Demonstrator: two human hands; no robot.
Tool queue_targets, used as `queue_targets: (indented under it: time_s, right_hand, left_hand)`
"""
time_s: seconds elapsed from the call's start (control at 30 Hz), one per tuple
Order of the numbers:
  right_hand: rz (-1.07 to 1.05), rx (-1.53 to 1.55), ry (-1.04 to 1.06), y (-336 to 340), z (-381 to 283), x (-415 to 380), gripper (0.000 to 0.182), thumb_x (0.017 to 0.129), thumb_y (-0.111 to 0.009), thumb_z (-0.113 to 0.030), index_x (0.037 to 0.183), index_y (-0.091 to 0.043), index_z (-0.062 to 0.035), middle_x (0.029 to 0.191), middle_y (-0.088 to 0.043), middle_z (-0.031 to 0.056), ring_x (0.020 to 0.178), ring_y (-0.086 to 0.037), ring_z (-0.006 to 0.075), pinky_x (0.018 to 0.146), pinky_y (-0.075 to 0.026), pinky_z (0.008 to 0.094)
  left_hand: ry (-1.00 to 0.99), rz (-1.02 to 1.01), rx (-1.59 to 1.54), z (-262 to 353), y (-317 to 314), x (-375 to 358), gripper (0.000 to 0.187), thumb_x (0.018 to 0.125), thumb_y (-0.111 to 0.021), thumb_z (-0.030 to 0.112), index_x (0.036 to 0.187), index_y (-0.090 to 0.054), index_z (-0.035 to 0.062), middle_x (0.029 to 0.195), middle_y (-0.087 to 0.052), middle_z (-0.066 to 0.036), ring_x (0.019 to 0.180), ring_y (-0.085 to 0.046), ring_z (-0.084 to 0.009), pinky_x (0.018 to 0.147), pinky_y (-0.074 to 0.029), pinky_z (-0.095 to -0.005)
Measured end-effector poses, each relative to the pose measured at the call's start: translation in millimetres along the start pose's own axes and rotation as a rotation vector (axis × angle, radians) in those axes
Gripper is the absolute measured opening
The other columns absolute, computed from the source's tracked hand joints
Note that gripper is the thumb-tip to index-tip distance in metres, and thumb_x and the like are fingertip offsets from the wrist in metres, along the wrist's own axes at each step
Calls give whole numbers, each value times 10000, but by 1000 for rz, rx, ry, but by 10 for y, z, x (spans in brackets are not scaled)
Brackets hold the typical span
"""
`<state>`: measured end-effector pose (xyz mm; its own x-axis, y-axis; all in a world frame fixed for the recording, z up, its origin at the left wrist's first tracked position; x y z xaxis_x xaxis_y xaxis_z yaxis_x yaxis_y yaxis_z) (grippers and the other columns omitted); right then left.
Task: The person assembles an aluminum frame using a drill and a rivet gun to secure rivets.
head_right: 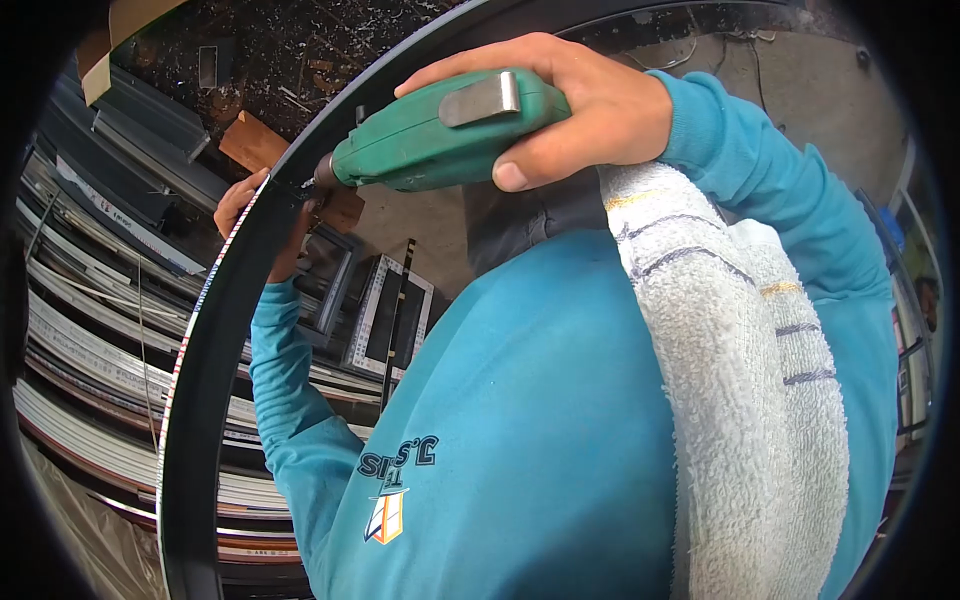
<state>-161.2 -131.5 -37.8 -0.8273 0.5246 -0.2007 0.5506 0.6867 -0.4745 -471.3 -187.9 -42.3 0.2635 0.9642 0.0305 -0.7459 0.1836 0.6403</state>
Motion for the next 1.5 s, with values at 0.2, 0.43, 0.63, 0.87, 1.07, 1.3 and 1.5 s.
queue_targets:
  time_s: [0.2, 0.43, 0.63, 0.87, 1.07, 1.3, 1.5]
  right_hand:
    - [-21, 138, 19, 5, -244, -79, 792, 706, -725, -199, 1395, -425, 50, 1305, -570, 195, 1183, -567, 284, 1039, -426, 364]
    - [45, 218, 40, 205, -635, -121, 1000, 716, -808, -224, 1432, -223, 159, 1424, -404, 308, 1305, -461, 341, 1121, -329, 410]
    - [213, 118, 133, 524, -926, -800, 884, 734, -757, -247, 1426, -320, 88, 1376, -474, 261, 1241, -516, 327, 1043, -408, 404]
    - [896, -940, 172, 1591, -1736, -1520, 737, 750, -737, -177, 1406, -420, -66, 1238, -559, 104, 1113, -553, 230, 932, -438, 344]
    - [1234, -1488, 63, 2719, -1456, -1483, 913, 685, -794, -265, 1462, -326, -163, 1241, -533, 180, 1138, -536, 325, 974, -434, 405]
    - [1023, -1832, -52, 2683, -1614, -1215, 647, 722, -740, -348, 1315, -543, -178, 1279, -449, 207, 1210, -460, 402, 1035, -390, 460]
    - [530, -1266, -26, 2556, -1665, -67, 211, 870, -627, -153, 1056, -655, -58, 810, -653, 57, 737, -592, 123, 703, -497, 281]
  left_hand:
    - [42, 8, -89, -131, -4, -24, 689, 656, -884, 79, 1159, -413, 56, 1177, -582, -190, 1091, -598, -280, 959, -478, -409]
    - [4, 104, -129, -132, -41, -22, 670, 666, -881, 97, 1143, -412, 61, 1151, -584, -175, 1065, -602, -269, 926, -490, -398]
    - [-48, 121, -8, 25, 7, 44, 658, 692, -879, 146, 1191, -464, 37, 1139, -590, -157, 1037, -612, -281, 918, -490, -402]
    - [28, 117, -128, -61, -5, -40, 634, 727, -829, 107, 1208, -421, 44, 1193, -546, -160, 1113, -557, -284, 983, -435, -408]
    - [70, 140, -74, -112, 1, -90, 622, 718, -831, 139, 1190, -439, 40, 1182, -552, -139, 1098, -560, -257, 983, -434, -389]
    - [121, 172, -154, -41, -2, -67, 604, 713, -810, 137, 1181, -441, 37, 1148, -555, -131, 1082, -561, -236, 976, -439, -367]
    - [176, 197, -189, -13, -12, -56, 611, 698, -802, 145, 1178, -438, 41, 1129, -555, -120, 1077, -554, -228, 986, -426, -361]
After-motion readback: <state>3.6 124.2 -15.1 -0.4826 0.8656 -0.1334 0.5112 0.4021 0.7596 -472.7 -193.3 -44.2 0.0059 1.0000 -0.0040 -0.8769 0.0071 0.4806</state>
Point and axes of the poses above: each hand's wrist, its own x-axis towards the middle knuckle, its own y-axis out of the back of the hand, z = x × y, the point moved 7 cm from there along x, towards the middle knuckle
